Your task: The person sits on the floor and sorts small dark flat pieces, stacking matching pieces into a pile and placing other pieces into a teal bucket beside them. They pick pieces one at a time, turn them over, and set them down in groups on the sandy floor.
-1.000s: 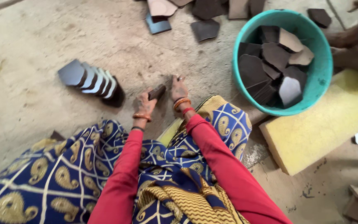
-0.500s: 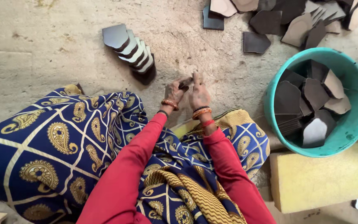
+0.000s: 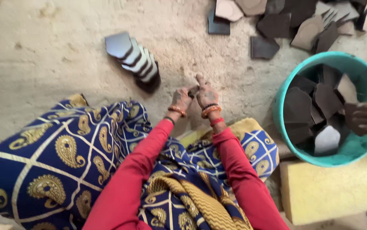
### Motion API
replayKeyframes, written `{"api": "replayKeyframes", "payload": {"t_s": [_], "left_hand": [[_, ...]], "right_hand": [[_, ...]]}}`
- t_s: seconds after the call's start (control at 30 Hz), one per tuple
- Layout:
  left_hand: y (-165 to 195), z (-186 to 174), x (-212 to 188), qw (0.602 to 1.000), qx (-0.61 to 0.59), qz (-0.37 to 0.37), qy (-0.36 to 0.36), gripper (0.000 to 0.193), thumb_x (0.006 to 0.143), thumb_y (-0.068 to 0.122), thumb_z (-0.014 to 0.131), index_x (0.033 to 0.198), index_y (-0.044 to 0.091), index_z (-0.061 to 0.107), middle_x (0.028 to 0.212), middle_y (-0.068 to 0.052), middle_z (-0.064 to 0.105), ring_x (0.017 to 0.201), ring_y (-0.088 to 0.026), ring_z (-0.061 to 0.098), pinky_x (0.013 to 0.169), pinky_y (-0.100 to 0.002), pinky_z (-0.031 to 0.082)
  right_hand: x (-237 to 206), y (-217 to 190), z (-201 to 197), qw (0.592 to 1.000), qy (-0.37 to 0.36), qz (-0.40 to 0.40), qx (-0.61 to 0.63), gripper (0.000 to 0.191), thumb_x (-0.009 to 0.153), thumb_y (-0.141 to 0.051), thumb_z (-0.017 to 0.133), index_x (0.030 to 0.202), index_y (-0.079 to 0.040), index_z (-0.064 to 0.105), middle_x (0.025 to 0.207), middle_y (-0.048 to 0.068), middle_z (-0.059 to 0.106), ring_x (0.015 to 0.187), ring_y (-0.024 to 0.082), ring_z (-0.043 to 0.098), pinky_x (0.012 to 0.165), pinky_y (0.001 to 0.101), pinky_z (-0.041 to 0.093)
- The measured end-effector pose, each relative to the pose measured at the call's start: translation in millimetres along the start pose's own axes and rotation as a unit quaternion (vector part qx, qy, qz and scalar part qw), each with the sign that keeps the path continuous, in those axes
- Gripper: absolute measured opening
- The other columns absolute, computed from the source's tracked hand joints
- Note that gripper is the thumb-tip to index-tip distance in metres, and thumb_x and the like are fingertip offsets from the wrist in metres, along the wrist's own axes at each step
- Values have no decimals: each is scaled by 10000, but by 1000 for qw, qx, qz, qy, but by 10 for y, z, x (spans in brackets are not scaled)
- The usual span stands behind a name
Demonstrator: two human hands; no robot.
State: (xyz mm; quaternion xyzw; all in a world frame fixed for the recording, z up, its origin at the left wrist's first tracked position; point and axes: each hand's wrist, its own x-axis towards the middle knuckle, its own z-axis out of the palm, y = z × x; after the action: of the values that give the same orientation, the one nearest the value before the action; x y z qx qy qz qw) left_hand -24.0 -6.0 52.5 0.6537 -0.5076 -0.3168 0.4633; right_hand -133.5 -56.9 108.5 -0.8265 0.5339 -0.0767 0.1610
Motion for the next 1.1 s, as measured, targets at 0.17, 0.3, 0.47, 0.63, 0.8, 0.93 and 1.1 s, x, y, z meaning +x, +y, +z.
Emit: {"api": "replayKeyframes", "payload": {"t_s": [0.17, 0.3, 0.47, 0.63, 0.8, 0.93, 1.1], "left_hand": [[-76, 22, 88, 996, 83, -28, -1, 129, 918, 179, 654, 959, 81, 728, 921, -227, 715, 883, -421, 692, 715, -497, 554], [-65, 5, 162, 991, 128, -31, -16, 117, 844, 149, 683, 918, 76, 735, 891, -225, 719, 829, -417, 700, 724, -487, 573], [-11, -43, 161, 996, 91, -11, 6, 238, 759, 99, 661, 977, 66, 751, 893, -223, 722, 825, -411, 703, 709, -491, 576], [0, -3, 86, 995, 98, 6, 17, 148, 915, 121, 632, 996, 43, 728, 917, -224, 723, 854, -417, 708, 714, -487, 579], [-41, 1, 82, 992, 110, -56, 4, 230, 863, 89, 610, 1038, 69, 758, 874, -251, 697, 788, -437, 701, 689, -487, 574], [-59, -34, 100, 990, 138, -37, -14, 254, 789, 54, 614, 995, 54, 763, 874, -248, 703, 823, -431, 698, 696, -473, 578], [48, -101, 39, 999, 43, 2, -7, 331, 828, 54, 593, 1116, 83, 755, 947, -216, 734, 866, -396, 708, 709, -445, 580]], "right_hand": [[-361, -186, 121, 997, 70, -28, 0, 686, 906, -117, 541, 1572, -216, 416, 1104, 281, 646, 771, 437, 689, 635, 507, 565], [-310, -212, 106, 999, 31, 20, 7, 647, 982, -93, 505, 1596, -251, 378, 1057, 209, 691, 766, 400, 693, 627, 500, 561], [-148, -156, 14, 999, 48, 5, -15, 689, 911, -98, 537, 1552, -317, 408, 1093, 217, 684, 762, 392, 693, 626, 488, 565], [-323, -254, 21, 1000, -16, 24, 10, 600, 986, -163, 537, 1544, -342, 410, 1065, 214, 679, 803, 389, 700, 653, 483, 570], [-167, -189, -58, 999, 29, 34, -17, 649, 963, -126, 488, 1563, -360, 405, 1041, 189, 709, 803, 390, 704, 670, 503, 560], [42, -8, -116, 995, -44, 75, -46, 596, 989, -281, 489, 1575, -358, 415, 1035, 191, 728, 843, 370, 700, 740, 503, 561], [79, 132, -95, 986, 20, -8, 168, 511, 1093, -387, 488, 1568, -202, 455, 1214, 193, 726, 1012, 349, 694, 872, 485, 539]]}}
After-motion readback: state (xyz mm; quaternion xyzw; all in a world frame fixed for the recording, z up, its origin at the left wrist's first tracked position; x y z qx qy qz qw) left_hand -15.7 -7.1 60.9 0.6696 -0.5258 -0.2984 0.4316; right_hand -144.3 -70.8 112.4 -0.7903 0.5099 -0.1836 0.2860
